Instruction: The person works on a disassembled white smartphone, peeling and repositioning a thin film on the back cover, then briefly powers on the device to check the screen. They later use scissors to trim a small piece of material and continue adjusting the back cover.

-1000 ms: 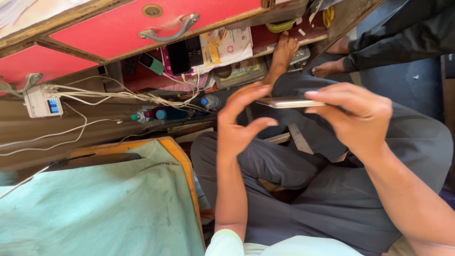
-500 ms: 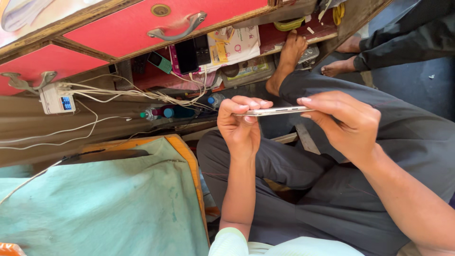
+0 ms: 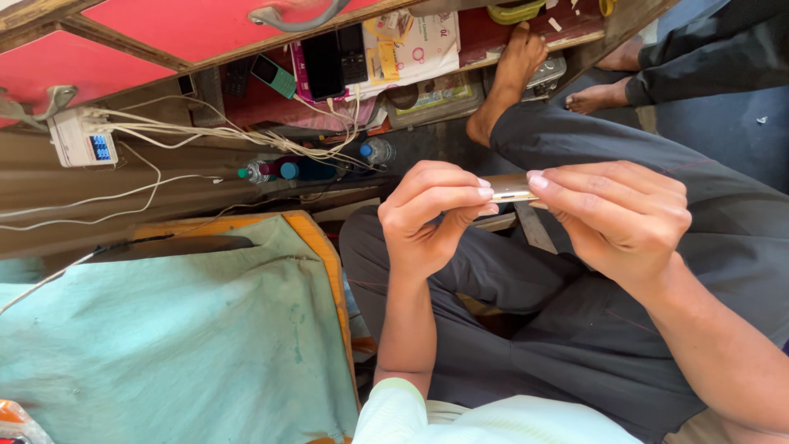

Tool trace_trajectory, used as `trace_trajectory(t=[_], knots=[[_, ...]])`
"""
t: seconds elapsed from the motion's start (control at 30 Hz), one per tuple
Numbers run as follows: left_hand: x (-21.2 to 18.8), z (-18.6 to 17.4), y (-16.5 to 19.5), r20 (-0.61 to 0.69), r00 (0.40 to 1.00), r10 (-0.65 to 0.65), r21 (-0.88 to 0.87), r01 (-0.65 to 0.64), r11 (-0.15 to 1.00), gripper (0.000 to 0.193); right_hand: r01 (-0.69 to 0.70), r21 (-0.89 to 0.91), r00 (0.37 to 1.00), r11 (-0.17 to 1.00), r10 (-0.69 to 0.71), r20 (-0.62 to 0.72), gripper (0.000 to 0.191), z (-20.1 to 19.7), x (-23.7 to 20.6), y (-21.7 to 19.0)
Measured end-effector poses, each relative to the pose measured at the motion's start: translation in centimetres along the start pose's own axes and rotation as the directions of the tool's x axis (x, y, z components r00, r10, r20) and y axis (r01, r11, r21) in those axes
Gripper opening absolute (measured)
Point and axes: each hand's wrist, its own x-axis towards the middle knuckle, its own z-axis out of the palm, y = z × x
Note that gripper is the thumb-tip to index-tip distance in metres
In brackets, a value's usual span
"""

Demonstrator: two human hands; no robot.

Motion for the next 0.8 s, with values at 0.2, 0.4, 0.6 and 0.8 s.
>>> trace_trajectory(t=[0.2, 0.4, 0.6, 0.8], knots=[[-0.3, -1.1, 0.1, 0.021, 0.994, -0.11, -0.008, 0.11, 0.994, 0.021, 0.004, 0.167, 0.992, 0.986, -0.026, 0.126, 0.028, 0.8, -1.3, 1.4], [-0.8, -0.9, -0.7, 0.035, 0.997, -0.067, -0.056, 0.069, 0.996, 0.025, 0.041, 0.226, 0.987, 0.973, -0.074, 0.139, 0.031, 1.4, -2.2, 2.1], [-1.4, -0.2, -1.1, -0.003, 0.995, -0.103, -0.203, 0.1, 0.974, 0.033, -0.043, 0.34, 0.989, 0.94, -0.009, 0.15, 0.033, 1.4, -2.8, 2.0], [-1.7, -0.5, -1.3, 0.004, 0.99, -0.144, -0.201, 0.142, 0.969, 0.037, -0.032, 0.323, 0.993, 0.946, -0.007, 0.12, 0.037, 1.9, -3.1, 1.9]])
